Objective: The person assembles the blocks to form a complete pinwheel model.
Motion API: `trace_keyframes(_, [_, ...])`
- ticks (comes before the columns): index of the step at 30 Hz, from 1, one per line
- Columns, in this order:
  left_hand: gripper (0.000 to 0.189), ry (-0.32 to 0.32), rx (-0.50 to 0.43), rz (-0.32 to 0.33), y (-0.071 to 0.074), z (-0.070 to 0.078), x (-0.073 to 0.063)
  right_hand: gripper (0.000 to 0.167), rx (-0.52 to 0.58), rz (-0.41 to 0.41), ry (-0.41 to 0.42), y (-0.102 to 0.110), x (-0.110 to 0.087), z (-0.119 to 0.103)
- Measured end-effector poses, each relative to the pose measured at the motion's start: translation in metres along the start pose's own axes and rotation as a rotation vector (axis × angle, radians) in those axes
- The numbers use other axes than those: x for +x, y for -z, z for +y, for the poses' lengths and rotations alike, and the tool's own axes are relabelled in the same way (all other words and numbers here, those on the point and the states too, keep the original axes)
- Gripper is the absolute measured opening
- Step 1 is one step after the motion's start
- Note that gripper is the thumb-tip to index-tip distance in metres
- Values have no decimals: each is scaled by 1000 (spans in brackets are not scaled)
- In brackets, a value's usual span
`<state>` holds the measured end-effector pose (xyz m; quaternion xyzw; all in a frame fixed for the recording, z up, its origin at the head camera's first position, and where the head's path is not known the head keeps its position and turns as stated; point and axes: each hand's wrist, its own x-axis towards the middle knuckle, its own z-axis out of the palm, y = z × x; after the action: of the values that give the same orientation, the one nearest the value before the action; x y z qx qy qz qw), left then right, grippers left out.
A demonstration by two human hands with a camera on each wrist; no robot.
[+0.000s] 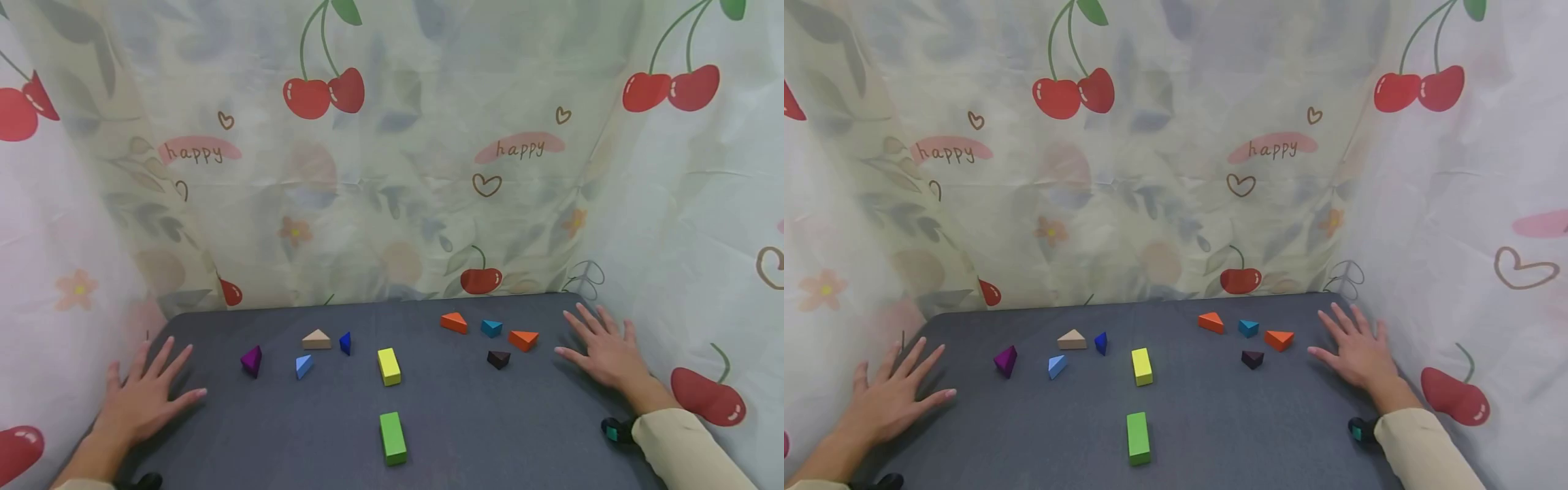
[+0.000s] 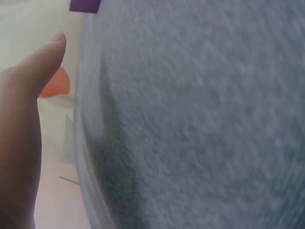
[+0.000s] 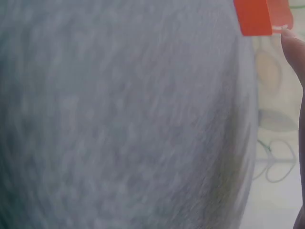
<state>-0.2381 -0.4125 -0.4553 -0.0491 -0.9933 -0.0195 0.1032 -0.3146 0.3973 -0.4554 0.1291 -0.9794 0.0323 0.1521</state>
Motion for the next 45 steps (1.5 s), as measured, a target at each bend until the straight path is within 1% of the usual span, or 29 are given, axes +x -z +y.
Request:
trace_keyframes(2, [96,-7,6,10,3,3,1,85,-9,23,9,0,2,-3])
trace_keyframes(6, [94,-37,19,51,7,10,2,85,-12,58,18,1,6,-11])
trace_keyframes(12, [88,-98,18,134,11,20,5,85,22,104,38,3,11,-23])
trace_keyframes(18, [86,-165,-32,226,14,32,8,84,76,161,62,3,13,-37])
trace_keyframes(23, [84,-226,-59,321,16,42,10,82,154,210,76,3,17,-48])
trace_keyframes(26, [84,-248,-83,361,17,49,10,82,208,217,78,2,19,-56])
trace_keyframes(30, [82,-248,-146,398,19,62,10,79,278,247,96,2,21,-67])
trace_keyframes(35, [77,-239,-240,433,22,83,11,77,385,281,94,6,24,-85])
trace_keyframes(41, [75,-268,-306,465,28,109,12,75,506,272,93,13,27,-111])
trace_keyframes(45, [72,-291,-352,501,31,124,12,75,582,239,98,16,31,-126])
